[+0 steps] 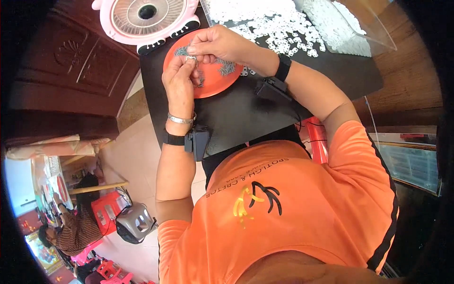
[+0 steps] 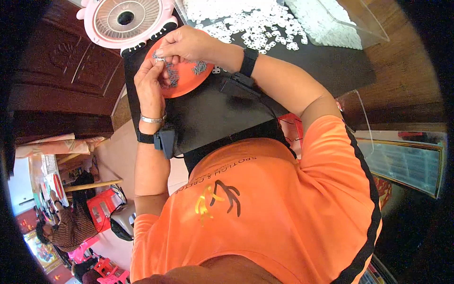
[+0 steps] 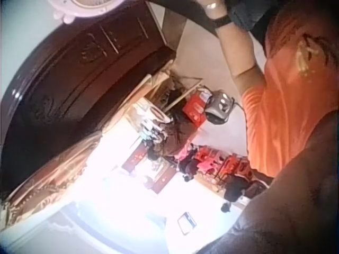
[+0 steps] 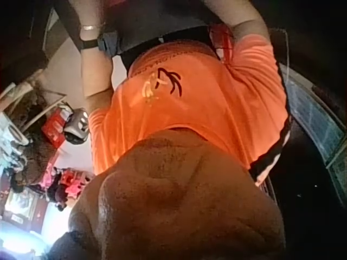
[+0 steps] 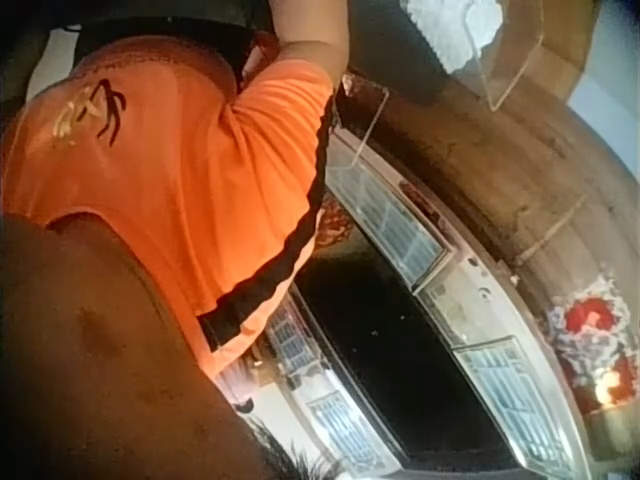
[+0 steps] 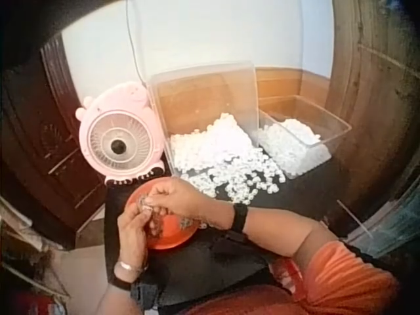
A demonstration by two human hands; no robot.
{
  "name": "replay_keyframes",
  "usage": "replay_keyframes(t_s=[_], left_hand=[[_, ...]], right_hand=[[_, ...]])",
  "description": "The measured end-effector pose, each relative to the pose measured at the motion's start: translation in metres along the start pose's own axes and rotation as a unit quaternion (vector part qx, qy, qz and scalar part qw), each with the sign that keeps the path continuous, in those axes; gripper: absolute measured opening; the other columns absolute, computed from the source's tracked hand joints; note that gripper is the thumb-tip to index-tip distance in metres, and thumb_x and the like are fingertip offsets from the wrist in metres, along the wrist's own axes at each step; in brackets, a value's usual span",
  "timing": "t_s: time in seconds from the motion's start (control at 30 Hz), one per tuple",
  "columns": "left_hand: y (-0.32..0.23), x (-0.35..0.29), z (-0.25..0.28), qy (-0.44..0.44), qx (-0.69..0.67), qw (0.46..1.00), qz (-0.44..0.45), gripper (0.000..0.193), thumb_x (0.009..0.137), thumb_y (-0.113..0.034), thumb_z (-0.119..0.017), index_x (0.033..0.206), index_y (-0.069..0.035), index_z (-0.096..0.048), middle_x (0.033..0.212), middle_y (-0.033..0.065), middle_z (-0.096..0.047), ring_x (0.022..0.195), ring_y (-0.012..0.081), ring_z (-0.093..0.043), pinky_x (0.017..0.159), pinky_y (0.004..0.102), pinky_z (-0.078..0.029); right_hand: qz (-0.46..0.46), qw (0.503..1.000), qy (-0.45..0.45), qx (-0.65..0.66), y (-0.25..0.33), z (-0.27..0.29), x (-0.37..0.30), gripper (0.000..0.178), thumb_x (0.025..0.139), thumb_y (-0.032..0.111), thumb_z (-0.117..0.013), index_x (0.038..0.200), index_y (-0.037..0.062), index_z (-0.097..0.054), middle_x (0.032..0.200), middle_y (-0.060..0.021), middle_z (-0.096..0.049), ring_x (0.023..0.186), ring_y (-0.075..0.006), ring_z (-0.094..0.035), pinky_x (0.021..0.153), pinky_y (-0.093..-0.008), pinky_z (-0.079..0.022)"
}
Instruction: Assembling small white plastic components with metal rings at a manual production workstation.
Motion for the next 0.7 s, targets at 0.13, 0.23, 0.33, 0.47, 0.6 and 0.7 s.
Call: replay_keyframes(t_s=[0.13, 0.23, 0.33, 0.47, 0.6, 0.7], left_hand=[[-0.0003, -0.0004, -0.0004, 0.001, -0.007, 1.0, -0.005, 0.014, 0.086, -0.008, -0.05, 0.073, -0.004, -0.054, 0.059, -0.0011, -0.049, 0.05, 0.0066, -0.043, 0.046, 0.0202, -0.034], [0.0007, 0.0011, 0.0008, -0.001, -0.003, 1.0, -0.005, 0.014, 0.086, -0.008, -0.05, 0.073, -0.004, -0.055, 0.059, -0.0012, -0.049, 0.049, 0.0065, -0.043, 0.046, 0.0201, -0.034], [0.0009, 0.0014, 0.0012, -0.003, 0.003, 1.0, -0.005, 0.014, 0.086, -0.008, -0.05, 0.074, -0.004, -0.055, 0.058, -0.0013, -0.049, 0.049, 0.0064, -0.043, 0.046, 0.02, -0.035], [0.0009, 0.0013, 0.0014, -0.005, 0.003, 1.0, -0.006, 0.014, 0.086, -0.008, -0.051, 0.074, -0.003, -0.056, 0.059, -0.0013, -0.049, 0.049, 0.0065, -0.043, 0.046, 0.0202, -0.035], [0.0014, 0.0017, 0.0002, -0.006, -0.005, 1.0, -0.003, 0.014, 0.086, -0.008, -0.051, 0.074, -0.003, -0.055, 0.059, -0.001, -0.049, 0.049, 0.0069, -0.043, 0.046, 0.0206, -0.035], [0.0027, 0.0018, 0.0006, -0.002, -0.002, 1.0, -0.004, 0.013, 0.086, -0.008, -0.051, 0.073, -0.003, -0.054, 0.059, -0.0006, -0.049, 0.049, 0.0074, -0.044, 0.046, 0.021, -0.035]], right_hand=[[-0.008, 1.0, -0.002, -0.009, 0.0008, -0.0011, -0.0018, 0.021, 0.086, 0.026, -0.062, 0.076, 0.007, -0.061, 0.064, 0.0033, -0.056, 0.057, -0.0035, -0.049, 0.053, -0.0177, -0.04], [-0.013, 1.0, 0.001, -0.002, -0.0013, -0.0001, -0.0005, 0.021, 0.086, 0.026, -0.062, 0.076, 0.0074, -0.061, 0.064, 0.0037, -0.055, 0.058, -0.0032, -0.048, 0.053, -0.0177, -0.039], [-0.007, 1.0, -0.003, -0.013, 0.0012, -0.0012, -0.0011, 0.021, 0.086, 0.026, -0.062, 0.075, 0.0077, -0.061, 0.064, 0.0041, -0.055, 0.058, -0.0031, -0.048, 0.053, -0.0178, -0.039], [0.001, 1.0, -0.008, 0.008, -0.0001, -0.0007, -0.0002, 0.021, 0.086, 0.026, -0.062, 0.076, 0.0078, -0.061, 0.064, 0.0043, -0.055, 0.058, -0.0031, -0.048, 0.053, -0.0178, -0.039], [-0.009, 1.0, -0.009, 0.003, -0.0019, -0.0014, -0.0005, 0.022, 0.086, 0.027, -0.061, 0.077, 0.0073, -0.061, 0.064, 0.0038, -0.055, 0.058, -0.0032, -0.048, 0.054, -0.0179, -0.039], [0.0, 1.0, -0.011, -0.023, -0.0016, -0.002, -0.0013, 0.022, 0.086, 0.026, -0.061, 0.076, 0.0066, -0.062, 0.064, 0.0033, -0.055, 0.059, -0.0036, -0.049, 0.054, -0.0181, -0.04]])
Point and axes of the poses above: each hand's wrist, its own x-axis towards the middle knuckle, its own z-axis out of the back of the hand, y = z × x, the point moved 5 cm from there along x, towards the middle knuckle
